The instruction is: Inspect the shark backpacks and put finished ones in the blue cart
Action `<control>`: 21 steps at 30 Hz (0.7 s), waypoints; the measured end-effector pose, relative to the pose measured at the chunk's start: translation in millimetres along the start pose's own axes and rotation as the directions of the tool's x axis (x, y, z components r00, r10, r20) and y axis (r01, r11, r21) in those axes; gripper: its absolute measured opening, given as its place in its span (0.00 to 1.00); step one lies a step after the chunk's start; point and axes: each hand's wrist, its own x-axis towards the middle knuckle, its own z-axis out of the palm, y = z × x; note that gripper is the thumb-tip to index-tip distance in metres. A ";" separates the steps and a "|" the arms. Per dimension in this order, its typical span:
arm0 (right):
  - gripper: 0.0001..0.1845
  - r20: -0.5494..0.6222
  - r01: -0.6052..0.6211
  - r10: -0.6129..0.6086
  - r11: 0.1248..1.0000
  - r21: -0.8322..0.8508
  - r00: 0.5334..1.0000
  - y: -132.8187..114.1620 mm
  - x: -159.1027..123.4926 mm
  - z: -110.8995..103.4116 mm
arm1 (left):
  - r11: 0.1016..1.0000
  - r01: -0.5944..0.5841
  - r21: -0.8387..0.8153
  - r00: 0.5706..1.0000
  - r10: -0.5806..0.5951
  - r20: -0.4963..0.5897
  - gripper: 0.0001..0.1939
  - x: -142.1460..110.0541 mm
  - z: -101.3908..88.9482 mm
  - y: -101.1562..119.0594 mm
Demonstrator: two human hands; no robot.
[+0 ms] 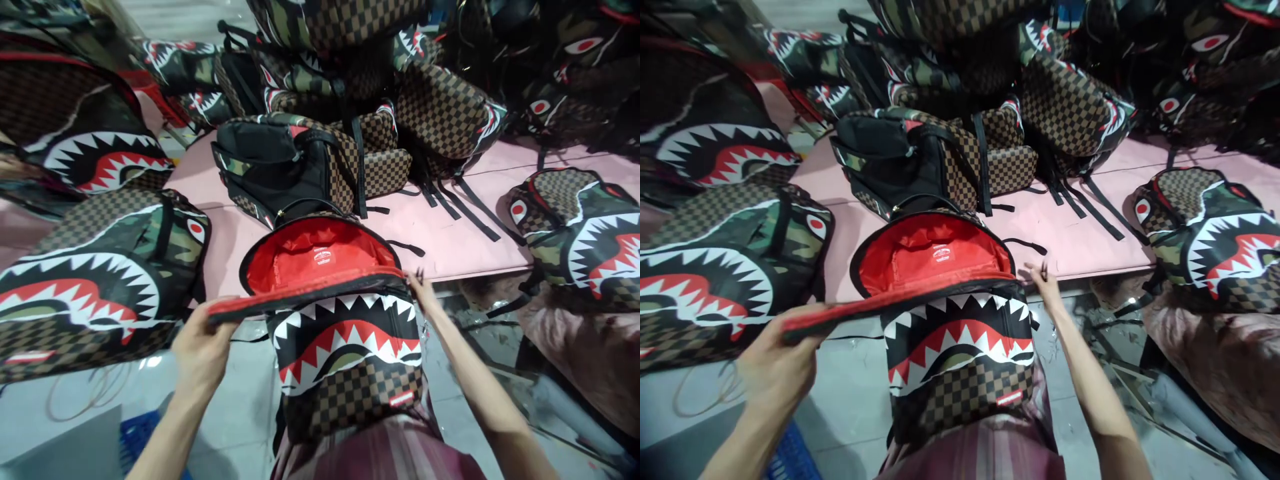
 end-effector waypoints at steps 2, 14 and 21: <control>0.24 0.013 -0.007 0.007 1.000 -0.016 1.000 16.6 1.4 17.2 | 0.984 0.171 -0.047 0.984 -0.173 -0.049 0.13 19.7 17.6 -14.9; 0.08 0.419 0.497 -0.464 0.867 0.032 0.781 -81.2 -72.6 98.8 | 0.957 -0.232 0.173 0.862 0.285 -0.419 0.23 66.5 -12.6 57.5; 0.10 0.687 0.767 -0.531 0.639 -0.059 0.496 -110.8 -125.3 147.7 | 0.833 -0.518 0.193 0.430 0.058 0.901 0.05 23.9 -25.7 131.4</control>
